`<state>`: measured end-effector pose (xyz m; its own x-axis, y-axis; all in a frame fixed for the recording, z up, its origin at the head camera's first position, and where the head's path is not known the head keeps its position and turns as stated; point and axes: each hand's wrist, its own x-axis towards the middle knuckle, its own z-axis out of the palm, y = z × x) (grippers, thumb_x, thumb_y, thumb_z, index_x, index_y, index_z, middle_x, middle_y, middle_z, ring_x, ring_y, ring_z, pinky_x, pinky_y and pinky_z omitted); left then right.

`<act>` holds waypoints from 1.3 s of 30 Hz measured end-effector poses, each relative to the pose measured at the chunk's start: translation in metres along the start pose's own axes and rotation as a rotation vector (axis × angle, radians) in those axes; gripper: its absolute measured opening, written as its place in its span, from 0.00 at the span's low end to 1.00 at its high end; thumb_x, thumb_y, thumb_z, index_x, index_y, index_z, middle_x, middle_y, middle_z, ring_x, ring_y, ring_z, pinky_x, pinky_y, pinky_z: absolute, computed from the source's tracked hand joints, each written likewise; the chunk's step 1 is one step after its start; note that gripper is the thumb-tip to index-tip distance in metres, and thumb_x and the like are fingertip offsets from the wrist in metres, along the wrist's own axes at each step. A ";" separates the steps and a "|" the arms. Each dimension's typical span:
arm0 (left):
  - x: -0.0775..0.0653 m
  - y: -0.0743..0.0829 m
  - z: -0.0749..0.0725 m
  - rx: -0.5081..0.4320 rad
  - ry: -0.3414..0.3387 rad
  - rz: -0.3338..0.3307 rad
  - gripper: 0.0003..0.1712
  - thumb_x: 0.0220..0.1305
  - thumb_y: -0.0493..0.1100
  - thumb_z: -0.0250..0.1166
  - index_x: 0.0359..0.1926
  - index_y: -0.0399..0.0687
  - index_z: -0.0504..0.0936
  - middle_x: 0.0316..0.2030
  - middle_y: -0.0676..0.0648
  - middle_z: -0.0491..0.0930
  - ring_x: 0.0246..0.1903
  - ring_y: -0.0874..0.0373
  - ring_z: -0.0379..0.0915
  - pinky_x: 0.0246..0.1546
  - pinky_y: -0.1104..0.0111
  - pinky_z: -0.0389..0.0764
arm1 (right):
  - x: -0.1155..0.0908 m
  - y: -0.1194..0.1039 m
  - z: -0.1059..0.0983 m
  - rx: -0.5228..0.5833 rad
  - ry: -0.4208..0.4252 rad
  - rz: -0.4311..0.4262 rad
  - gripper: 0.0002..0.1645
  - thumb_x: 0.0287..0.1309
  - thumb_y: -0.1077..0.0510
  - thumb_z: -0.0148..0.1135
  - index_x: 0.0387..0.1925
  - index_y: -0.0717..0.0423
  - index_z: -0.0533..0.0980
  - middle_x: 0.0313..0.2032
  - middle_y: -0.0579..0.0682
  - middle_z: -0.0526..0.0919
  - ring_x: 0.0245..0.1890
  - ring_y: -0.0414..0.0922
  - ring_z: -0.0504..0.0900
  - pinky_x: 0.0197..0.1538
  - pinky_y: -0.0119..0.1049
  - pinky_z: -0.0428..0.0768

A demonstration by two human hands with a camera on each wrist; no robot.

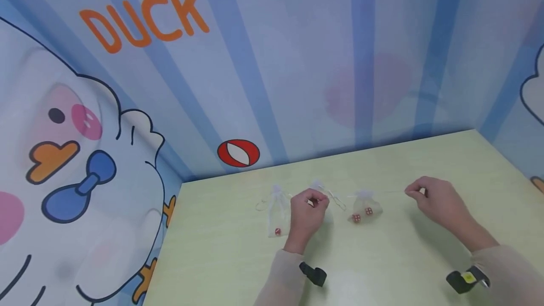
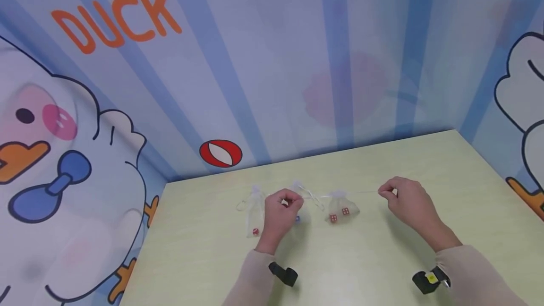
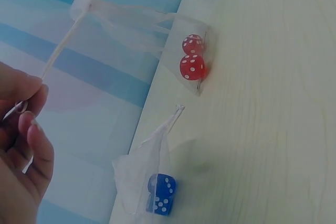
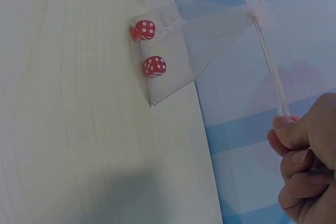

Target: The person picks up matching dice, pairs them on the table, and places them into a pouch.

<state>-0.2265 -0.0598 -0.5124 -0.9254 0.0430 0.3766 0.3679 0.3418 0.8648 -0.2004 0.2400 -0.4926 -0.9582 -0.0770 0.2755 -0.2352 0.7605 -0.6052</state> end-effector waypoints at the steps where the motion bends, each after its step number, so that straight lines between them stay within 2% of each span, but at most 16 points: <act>1: 0.000 -0.001 0.000 0.001 0.000 -0.012 0.08 0.55 0.29 0.69 0.25 0.45 0.84 0.22 0.56 0.78 0.25 0.65 0.70 0.27 0.72 0.72 | 0.000 0.001 0.001 0.005 -0.001 0.006 0.04 0.61 0.66 0.64 0.34 0.66 0.81 0.28 0.53 0.83 0.21 0.43 0.69 0.24 0.38 0.68; 4: 0.001 -0.003 0.002 0.014 0.006 -0.046 0.07 0.56 0.31 0.68 0.26 0.46 0.84 0.24 0.56 0.78 0.26 0.64 0.71 0.28 0.71 0.73 | -0.001 0.002 0.005 0.033 -0.001 0.022 0.05 0.62 0.66 0.62 0.35 0.66 0.81 0.28 0.53 0.82 0.21 0.43 0.69 0.23 0.37 0.69; 6: 0.003 -0.004 0.003 0.018 0.011 -0.080 0.07 0.57 0.32 0.68 0.26 0.47 0.83 0.24 0.56 0.79 0.26 0.64 0.72 0.27 0.71 0.74 | 0.000 0.001 0.008 0.101 -0.031 0.065 0.07 0.65 0.65 0.59 0.39 0.67 0.80 0.29 0.54 0.82 0.22 0.44 0.72 0.22 0.36 0.71; 9: 0.004 -0.005 0.007 -0.048 0.011 -0.155 0.06 0.60 0.32 0.66 0.28 0.45 0.81 0.24 0.51 0.81 0.23 0.63 0.76 0.23 0.71 0.77 | 0.002 -0.003 0.018 0.282 -0.128 0.169 0.14 0.71 0.62 0.52 0.47 0.72 0.74 0.32 0.58 0.83 0.24 0.46 0.80 0.24 0.37 0.78; 12: 0.002 -0.007 0.013 -0.151 -0.002 -0.232 0.05 0.61 0.30 0.65 0.30 0.42 0.80 0.24 0.42 0.82 0.21 0.58 0.79 0.19 0.70 0.79 | 0.003 -0.007 0.033 0.503 -0.242 0.313 0.20 0.75 0.58 0.46 0.54 0.75 0.66 0.36 0.62 0.84 0.29 0.49 0.86 0.28 0.40 0.83; 16: -0.001 -0.009 0.023 -0.214 -0.025 -0.279 0.04 0.61 0.29 0.65 0.31 0.40 0.80 0.26 0.35 0.82 0.23 0.48 0.82 0.19 0.69 0.80 | 0.005 -0.012 0.052 0.645 -0.307 0.403 0.24 0.76 0.56 0.47 0.58 0.75 0.62 0.43 0.65 0.84 0.38 0.51 0.87 0.36 0.41 0.85; 19: -0.002 -0.011 0.027 -0.206 -0.040 -0.281 0.04 0.61 0.28 0.64 0.32 0.40 0.81 0.26 0.37 0.82 0.23 0.48 0.82 0.19 0.70 0.79 | 0.007 -0.014 0.062 0.661 -0.311 0.418 0.23 0.76 0.57 0.48 0.58 0.75 0.64 0.44 0.65 0.84 0.40 0.51 0.87 0.37 0.41 0.84; 21: -0.003 -0.011 0.028 -0.180 -0.050 -0.283 0.04 0.61 0.30 0.65 0.32 0.41 0.82 0.27 0.43 0.82 0.20 0.54 0.80 0.18 0.70 0.78 | 0.007 -0.013 0.066 0.655 -0.309 0.420 0.22 0.75 0.58 0.48 0.57 0.76 0.65 0.44 0.64 0.85 0.39 0.51 0.86 0.37 0.40 0.84; 24: -0.007 -0.011 0.029 -0.119 -0.082 -0.306 0.04 0.63 0.33 0.65 0.38 0.41 0.84 0.29 0.52 0.81 0.14 0.62 0.73 0.15 0.72 0.74 | 0.005 -0.012 0.070 0.685 -0.307 0.424 0.23 0.75 0.60 0.48 0.59 0.77 0.65 0.44 0.64 0.84 0.39 0.51 0.86 0.37 0.41 0.85; 27: -0.011 -0.012 0.030 -0.070 -0.113 -0.337 0.11 0.65 0.36 0.64 0.48 0.42 0.84 0.28 0.53 0.80 0.10 0.63 0.66 0.13 0.72 0.69 | 0.003 -0.012 0.074 0.744 -0.319 0.420 0.27 0.75 0.59 0.48 0.63 0.78 0.62 0.48 0.67 0.82 0.41 0.52 0.86 0.38 0.43 0.84; 29: -0.013 -0.013 0.030 -0.059 -0.133 -0.350 0.16 0.66 0.36 0.63 0.55 0.42 0.82 0.27 0.49 0.80 0.10 0.63 0.65 0.13 0.72 0.69 | 0.002 -0.013 0.075 0.775 -0.325 0.429 0.29 0.74 0.58 0.50 0.65 0.77 0.60 0.52 0.68 0.80 0.43 0.52 0.86 0.40 0.43 0.84; 34: -0.018 -0.012 0.026 -0.054 -0.158 -0.363 0.22 0.67 0.35 0.61 0.61 0.44 0.78 0.18 0.45 0.74 0.09 0.62 0.65 0.14 0.71 0.69 | 0.000 -0.012 0.076 0.776 -0.314 0.445 0.33 0.73 0.55 0.53 0.68 0.73 0.59 0.55 0.68 0.79 0.43 0.51 0.86 0.40 0.43 0.84; 36: -0.019 -0.013 0.019 -0.056 -0.166 -0.357 0.22 0.67 0.35 0.61 0.61 0.45 0.78 0.23 0.46 0.78 0.10 0.61 0.66 0.15 0.70 0.71 | -0.001 -0.009 0.075 0.753 -0.309 0.427 0.33 0.73 0.55 0.53 0.68 0.73 0.59 0.55 0.68 0.79 0.42 0.51 0.86 0.39 0.43 0.84; 39: -0.020 -0.014 0.004 -0.045 -0.190 -0.320 0.22 0.67 0.34 0.60 0.61 0.44 0.77 0.43 0.45 0.82 0.14 0.62 0.69 0.17 0.71 0.72 | -0.001 -0.004 0.069 0.710 -0.302 0.392 0.31 0.73 0.56 0.52 0.67 0.73 0.60 0.54 0.69 0.78 0.41 0.51 0.86 0.38 0.42 0.84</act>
<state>-0.2140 -0.0614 -0.5338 -0.9931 0.1151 0.0203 0.0570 0.3250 0.9440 -0.2094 0.1926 -0.5423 -0.9701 -0.1379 -0.1997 0.1714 0.1934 -0.9660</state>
